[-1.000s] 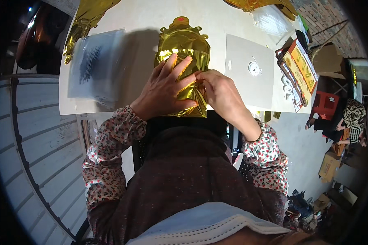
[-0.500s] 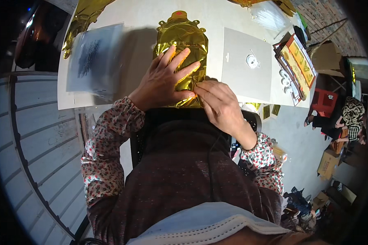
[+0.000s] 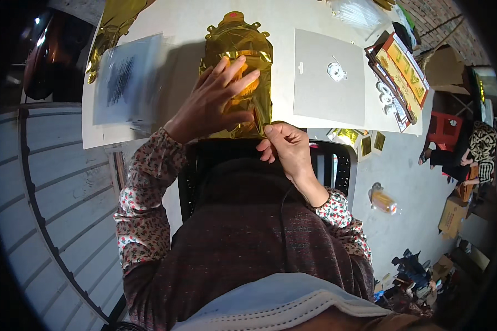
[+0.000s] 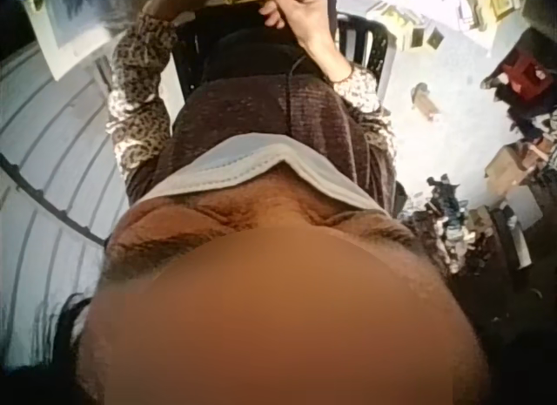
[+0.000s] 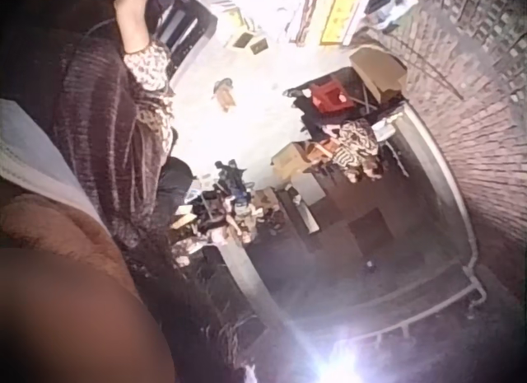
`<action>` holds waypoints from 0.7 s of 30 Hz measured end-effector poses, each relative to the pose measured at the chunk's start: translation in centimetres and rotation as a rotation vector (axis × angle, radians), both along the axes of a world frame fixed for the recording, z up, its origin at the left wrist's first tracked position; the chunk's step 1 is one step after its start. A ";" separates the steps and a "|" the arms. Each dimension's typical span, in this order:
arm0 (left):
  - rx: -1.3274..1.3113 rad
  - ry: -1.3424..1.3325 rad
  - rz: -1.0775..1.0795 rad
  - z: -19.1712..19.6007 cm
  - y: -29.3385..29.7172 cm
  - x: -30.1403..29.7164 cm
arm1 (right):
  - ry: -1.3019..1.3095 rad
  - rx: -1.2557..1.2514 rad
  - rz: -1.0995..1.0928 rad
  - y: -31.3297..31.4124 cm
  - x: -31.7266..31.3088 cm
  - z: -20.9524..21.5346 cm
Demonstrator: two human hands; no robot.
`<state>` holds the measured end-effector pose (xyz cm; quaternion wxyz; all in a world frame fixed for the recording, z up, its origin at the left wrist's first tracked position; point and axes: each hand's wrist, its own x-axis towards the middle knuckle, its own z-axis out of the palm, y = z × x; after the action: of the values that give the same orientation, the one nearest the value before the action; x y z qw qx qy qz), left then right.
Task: Folding gold-colored foil sheets and placing them into protective paper folders.
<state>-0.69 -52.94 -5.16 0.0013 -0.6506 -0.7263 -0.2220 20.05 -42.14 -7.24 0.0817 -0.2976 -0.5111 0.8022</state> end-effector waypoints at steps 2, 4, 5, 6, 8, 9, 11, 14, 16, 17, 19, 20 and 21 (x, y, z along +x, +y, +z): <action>0.132 -0.209 -0.007 0.3 -0.1 -0.4 | 0.027 -0.011 -0.016 -0.4 0.1 -0.4; 0.191 -0.122 0.043 1.6 -0.2 -0.6 | 0.066 -0.004 -0.034 -0.4 0.2 -0.6; 0.251 -0.033 0.099 2.1 -0.5 -0.5 | 0.065 -0.003 -0.038 -0.5 0.3 -0.7; 0.282 -0.093 0.077 2.9 -2.0 0.8 | 0.079 -0.012 -0.032 -0.6 0.1 -0.5; 0.216 -0.058 0.021 3.0 -3.7 4.5 | 0.089 -0.016 -0.041 -0.6 0.0 -0.5; 0.151 -0.025 -0.033 2.6 -4.1 5.9 | 0.079 -0.012 -0.022 -0.7 -0.1 -0.4; 0.188 0.033 0.030 0.2 -3.9 8.0 | 0.075 -0.009 0.014 -0.7 -0.4 0.1; 0.235 0.053 0.094 -1.3 -3.2 9.1 | 0.082 0.102 0.057 -0.3 -0.7 0.4; 0.247 0.023 0.110 -1.9 -3.0 9.5 | -0.010 0.440 0.087 0.1 -0.8 0.7; 0.252 0.009 0.126 -2.4 -2.9 9.7 | -0.012 0.448 0.086 0.4 -0.8 0.9; 0.262 0.002 0.148 -2.9 -2.9 9.8 | -0.024 0.934 0.146 0.9 -1.0 1.5; 0.271 0.012 0.164 -3.1 -2.9 9.8 | -0.021 0.940 0.148 1.1 -1.2 1.6; 0.282 0.018 0.178 -3.3 -2.8 9.8 | -0.028 1.082 0.166 1.4 -1.3 1.7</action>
<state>9.15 -55.78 -8.41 0.1185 -0.5792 -0.7426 -0.3147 18.77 -40.78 -5.52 0.1526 -0.1826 -0.8735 0.4247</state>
